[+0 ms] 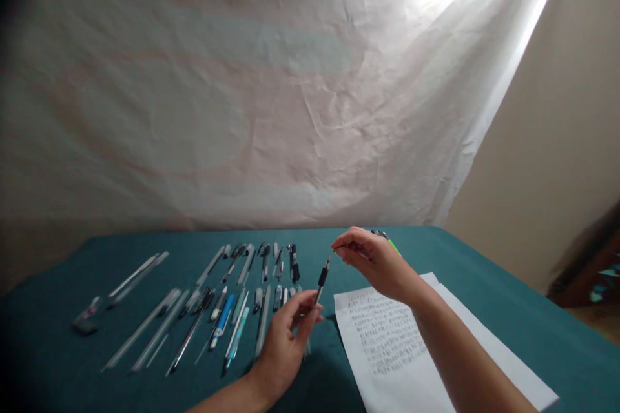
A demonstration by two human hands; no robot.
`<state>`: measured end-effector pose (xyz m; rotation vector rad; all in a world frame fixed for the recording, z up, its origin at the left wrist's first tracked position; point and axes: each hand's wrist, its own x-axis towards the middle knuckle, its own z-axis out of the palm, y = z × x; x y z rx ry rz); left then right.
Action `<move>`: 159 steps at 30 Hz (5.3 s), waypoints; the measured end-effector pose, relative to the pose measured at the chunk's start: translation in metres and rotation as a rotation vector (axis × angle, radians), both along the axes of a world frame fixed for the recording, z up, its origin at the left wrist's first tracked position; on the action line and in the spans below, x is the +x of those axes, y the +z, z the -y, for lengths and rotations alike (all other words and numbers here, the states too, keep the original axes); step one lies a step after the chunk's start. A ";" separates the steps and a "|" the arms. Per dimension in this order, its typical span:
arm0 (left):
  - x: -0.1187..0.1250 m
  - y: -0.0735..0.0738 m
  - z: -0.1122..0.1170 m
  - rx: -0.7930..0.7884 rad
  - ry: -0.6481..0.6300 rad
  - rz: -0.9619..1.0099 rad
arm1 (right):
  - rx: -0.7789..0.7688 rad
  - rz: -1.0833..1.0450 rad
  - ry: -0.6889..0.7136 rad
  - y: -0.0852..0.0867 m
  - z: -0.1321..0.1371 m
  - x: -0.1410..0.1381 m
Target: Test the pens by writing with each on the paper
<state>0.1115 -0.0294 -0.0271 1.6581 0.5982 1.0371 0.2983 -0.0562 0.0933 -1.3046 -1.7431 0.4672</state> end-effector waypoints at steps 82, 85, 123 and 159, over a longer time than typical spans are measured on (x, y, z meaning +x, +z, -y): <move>0.003 0.006 -0.001 -0.098 0.026 0.052 | -0.305 -0.603 0.200 -0.039 -0.023 -0.016; 0.005 0.004 -0.001 -0.091 0.032 0.046 | -0.261 -0.589 0.156 -0.043 -0.026 -0.017; 0.021 -0.004 -0.009 -0.103 0.084 -0.005 | -0.241 -0.774 0.083 -0.057 -0.034 -0.010; 0.023 0.004 0.000 -0.185 0.061 0.065 | 0.222 0.245 -0.224 -0.064 -0.011 -0.019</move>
